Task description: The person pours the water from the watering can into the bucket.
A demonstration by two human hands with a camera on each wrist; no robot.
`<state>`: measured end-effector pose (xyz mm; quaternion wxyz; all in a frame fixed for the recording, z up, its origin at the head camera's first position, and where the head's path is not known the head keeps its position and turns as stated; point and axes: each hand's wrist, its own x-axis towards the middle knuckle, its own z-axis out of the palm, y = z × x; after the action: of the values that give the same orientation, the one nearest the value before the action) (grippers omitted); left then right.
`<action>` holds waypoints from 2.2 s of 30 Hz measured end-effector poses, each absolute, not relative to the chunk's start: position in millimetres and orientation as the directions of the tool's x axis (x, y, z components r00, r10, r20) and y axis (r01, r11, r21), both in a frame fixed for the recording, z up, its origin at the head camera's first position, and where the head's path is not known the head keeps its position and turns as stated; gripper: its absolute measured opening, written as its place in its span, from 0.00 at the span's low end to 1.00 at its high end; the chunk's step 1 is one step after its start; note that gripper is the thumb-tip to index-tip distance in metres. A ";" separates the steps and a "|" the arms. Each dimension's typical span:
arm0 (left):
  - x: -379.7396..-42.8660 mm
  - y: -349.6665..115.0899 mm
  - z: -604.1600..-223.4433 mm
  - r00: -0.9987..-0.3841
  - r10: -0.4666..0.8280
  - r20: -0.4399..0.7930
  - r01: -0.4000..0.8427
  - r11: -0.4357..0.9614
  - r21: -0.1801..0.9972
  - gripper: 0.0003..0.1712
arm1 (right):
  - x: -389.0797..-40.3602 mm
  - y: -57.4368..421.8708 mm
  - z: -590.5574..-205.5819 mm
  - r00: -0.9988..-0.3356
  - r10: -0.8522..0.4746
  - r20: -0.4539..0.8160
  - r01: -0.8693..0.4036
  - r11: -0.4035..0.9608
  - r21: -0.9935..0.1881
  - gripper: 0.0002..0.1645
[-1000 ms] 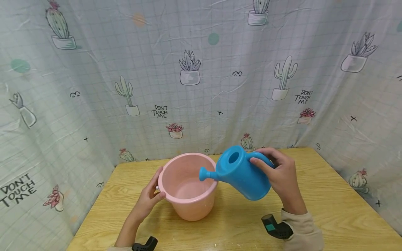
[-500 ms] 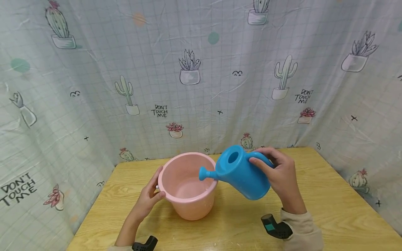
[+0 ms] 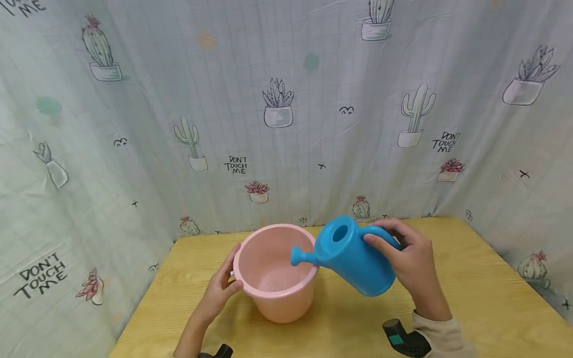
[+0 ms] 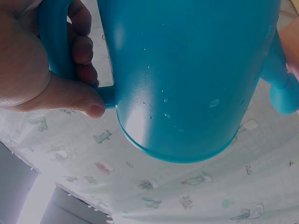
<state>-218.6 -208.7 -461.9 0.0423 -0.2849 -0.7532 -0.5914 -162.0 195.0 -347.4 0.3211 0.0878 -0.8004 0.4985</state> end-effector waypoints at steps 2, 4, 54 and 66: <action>-218.8 -208.4 -459.4 -0.825 0.390 0.408 0.489 0.133 0.862 0.44 | -160.7 194.2 -345.9 -0.775 0.180 0.605 -0.468 0.480 -0.742 0.13; -218.6 -208.0 -458.1 -0.829 0.389 0.402 0.483 0.135 0.865 0.44 | -160.0 193.5 -345.8 -0.769 0.182 0.613 -0.478 0.474 -0.740 0.13; -216.3 -211.7 -465.0 -0.837 0.382 0.392 0.474 0.147 0.868 0.43 | -157.3 184.6 -347.8 -0.772 0.190 0.606 -0.482 0.447 -0.754 0.13; -219.1 -209.8 -463.6 -0.844 0.369 0.389 0.465 0.143 0.873 0.43 | -159.1 186.6 -342.0 -0.757 0.180 0.627 -0.501 0.456 -0.736 0.13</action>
<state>-219.1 -209.8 -463.6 0.0405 -0.2764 -0.7550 -0.5933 -159.1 186.6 -342.0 0.3330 0.1019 -0.7857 0.5113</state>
